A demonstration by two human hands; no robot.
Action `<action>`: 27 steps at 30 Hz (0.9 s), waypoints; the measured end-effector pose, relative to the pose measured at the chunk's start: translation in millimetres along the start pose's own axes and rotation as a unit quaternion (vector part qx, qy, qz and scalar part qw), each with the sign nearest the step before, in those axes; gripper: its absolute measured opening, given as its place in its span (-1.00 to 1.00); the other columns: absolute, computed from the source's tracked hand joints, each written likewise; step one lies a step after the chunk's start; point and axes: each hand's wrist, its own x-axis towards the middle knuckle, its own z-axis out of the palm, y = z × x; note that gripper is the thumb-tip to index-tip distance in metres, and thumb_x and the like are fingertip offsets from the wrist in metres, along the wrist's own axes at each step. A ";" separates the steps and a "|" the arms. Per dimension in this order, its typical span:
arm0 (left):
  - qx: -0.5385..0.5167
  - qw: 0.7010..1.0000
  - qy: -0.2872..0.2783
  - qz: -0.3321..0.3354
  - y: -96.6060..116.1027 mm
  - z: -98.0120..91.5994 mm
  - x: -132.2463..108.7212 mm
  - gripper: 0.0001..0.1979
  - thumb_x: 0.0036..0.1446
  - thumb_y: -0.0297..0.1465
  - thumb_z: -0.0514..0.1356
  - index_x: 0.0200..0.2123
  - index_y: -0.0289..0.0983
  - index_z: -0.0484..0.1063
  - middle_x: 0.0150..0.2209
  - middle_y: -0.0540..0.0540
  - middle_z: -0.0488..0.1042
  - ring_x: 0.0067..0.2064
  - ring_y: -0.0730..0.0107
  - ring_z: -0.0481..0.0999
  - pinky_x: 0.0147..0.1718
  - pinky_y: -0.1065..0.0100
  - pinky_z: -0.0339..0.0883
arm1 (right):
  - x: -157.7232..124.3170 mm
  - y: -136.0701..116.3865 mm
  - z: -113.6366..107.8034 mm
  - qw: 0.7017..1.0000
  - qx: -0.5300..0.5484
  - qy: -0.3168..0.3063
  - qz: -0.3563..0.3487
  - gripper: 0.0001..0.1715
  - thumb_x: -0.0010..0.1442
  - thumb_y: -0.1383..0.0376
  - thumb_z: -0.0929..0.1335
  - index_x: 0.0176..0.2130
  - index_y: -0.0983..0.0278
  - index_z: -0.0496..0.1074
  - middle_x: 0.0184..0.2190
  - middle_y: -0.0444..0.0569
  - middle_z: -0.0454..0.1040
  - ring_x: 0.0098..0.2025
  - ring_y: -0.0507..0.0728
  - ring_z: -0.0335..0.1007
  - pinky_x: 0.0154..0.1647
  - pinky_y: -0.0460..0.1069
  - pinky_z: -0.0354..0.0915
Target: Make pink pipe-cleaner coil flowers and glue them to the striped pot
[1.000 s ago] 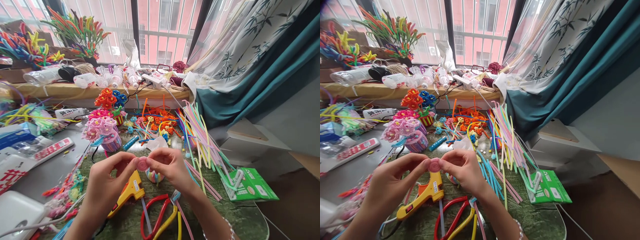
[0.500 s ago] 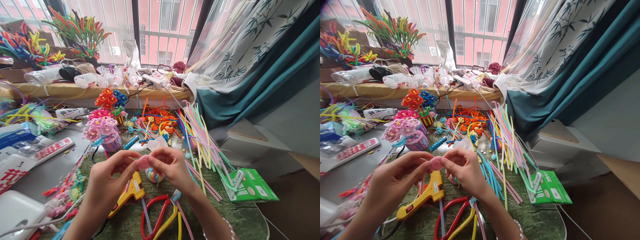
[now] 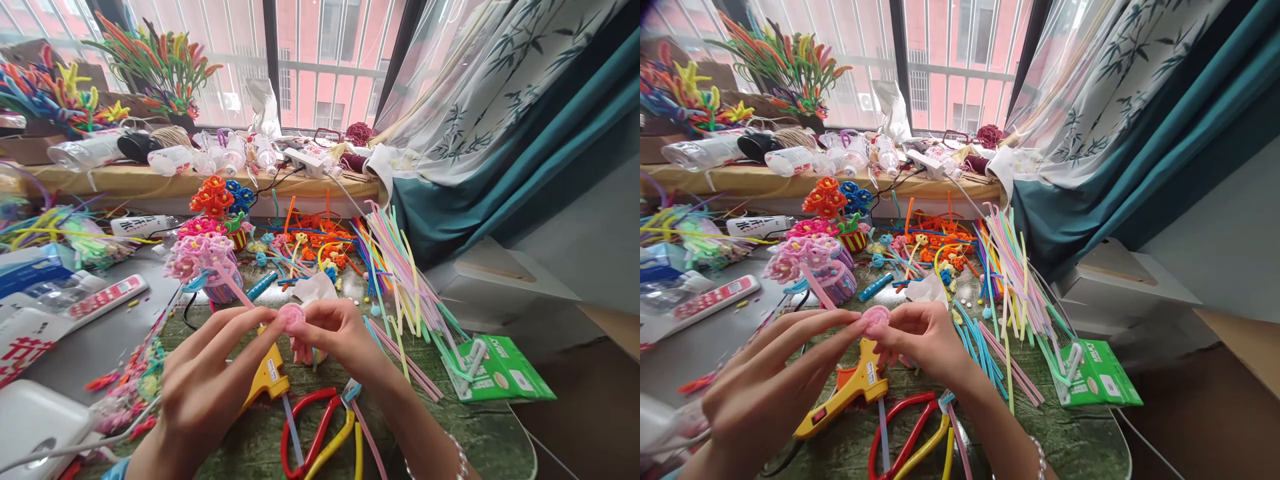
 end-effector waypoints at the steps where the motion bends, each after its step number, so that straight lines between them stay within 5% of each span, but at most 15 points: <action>1: 0.009 1.000 0.008 -0.014 1.5 1.0 -1.3 -0.72 0.20 -0.63 0.26 -0.05 -0.28 0.55 -0.16 -0.14 0.62 -0.14 0.29 0.59 -0.12 0.32 0.46 | -0.3 -0.4 0.6 1.000 0.000 0.012 0.001 -0.60 -0.03 0.05 0.59 -0.45 0.34 0.56 -0.58 -0.12 0.52 -0.61 -0.02 0.42 -0.58 -0.15 0.30; 4: 0.011 0.990 0.058 -0.128 7.1 5.0 -6.0 -0.76 0.16 -0.59 0.32 -0.11 -0.25 0.53 -0.16 -0.08 0.58 -0.26 0.38 0.59 -0.19 0.34 0.47 | -1.3 -1.4 1.1 0.999 -0.015 0.030 -0.003 -0.63 0.04 0.09 0.56 -0.48 0.34 0.55 -0.58 -0.10 0.53 -0.60 -0.02 0.41 -0.61 -0.16 0.27; 9: -0.130 0.924 0.073 -0.353 8.4 12.4 -12.2 -0.79 0.19 -0.39 0.32 -0.09 -0.18 0.47 -0.15 -0.03 0.47 -0.34 0.47 0.50 -0.39 0.41 0.49 | -2.4 1.3 0.1 0.999 -0.025 0.026 -0.025 -0.68 0.09 0.11 0.54 -0.44 0.33 0.56 -0.55 -0.10 0.54 -0.58 -0.01 0.42 -0.59 -0.15 0.28; 14: -0.338 0.850 -0.025 -0.402 5.3 12.8 -6.2 -0.77 0.21 -0.23 0.28 -0.08 -0.15 0.48 -0.36 0.03 0.52 -0.41 0.45 0.56 -0.44 0.47 0.51 | -2.8 6.6 1.8 0.999 -0.025 0.019 -0.037 -0.74 0.11 0.16 0.54 -0.34 0.31 0.60 -0.53 -0.10 0.54 -0.55 -0.01 0.43 -0.56 -0.14 0.30; 17: -0.390 0.830 -0.021 -0.398 7.3 11.6 -2.9 -0.70 0.23 -0.08 0.22 -0.24 -0.17 0.58 -0.50 0.02 0.47 -0.48 0.44 0.51 -0.49 0.48 0.46 | -2.9 7.5 3.6 0.999 -0.019 0.030 -0.041 -0.75 0.12 0.17 0.53 -0.36 0.32 0.59 -0.55 -0.10 0.54 -0.56 -0.01 0.42 -0.58 -0.15 0.28; 20: -0.423 0.804 -0.033 -0.416 10.3 10.5 -1.2 -0.56 0.16 0.04 0.22 -0.16 -0.18 0.60 -0.54 0.00 0.45 -0.53 0.42 0.41 -0.57 0.45 0.38 | -3.3 6.9 4.3 0.998 -0.016 0.049 -0.042 -0.72 0.14 0.15 0.52 -0.40 0.33 0.56 -0.60 -0.12 0.51 -0.62 -0.03 0.38 -0.67 -0.17 0.16; 27: -0.411 0.763 -0.080 -0.492 6.6 11.2 10.9 -0.71 0.19 -0.18 0.25 -0.48 -0.23 0.50 -0.62 0.08 0.35 -0.57 0.51 0.31 -0.59 0.52 0.23 | -0.2 2.4 0.0 1.000 -0.007 0.002 -0.029 -0.59 0.13 0.04 0.50 -0.45 0.34 0.54 -0.58 -0.09 0.53 -0.58 -0.02 0.44 -0.56 -0.15 0.31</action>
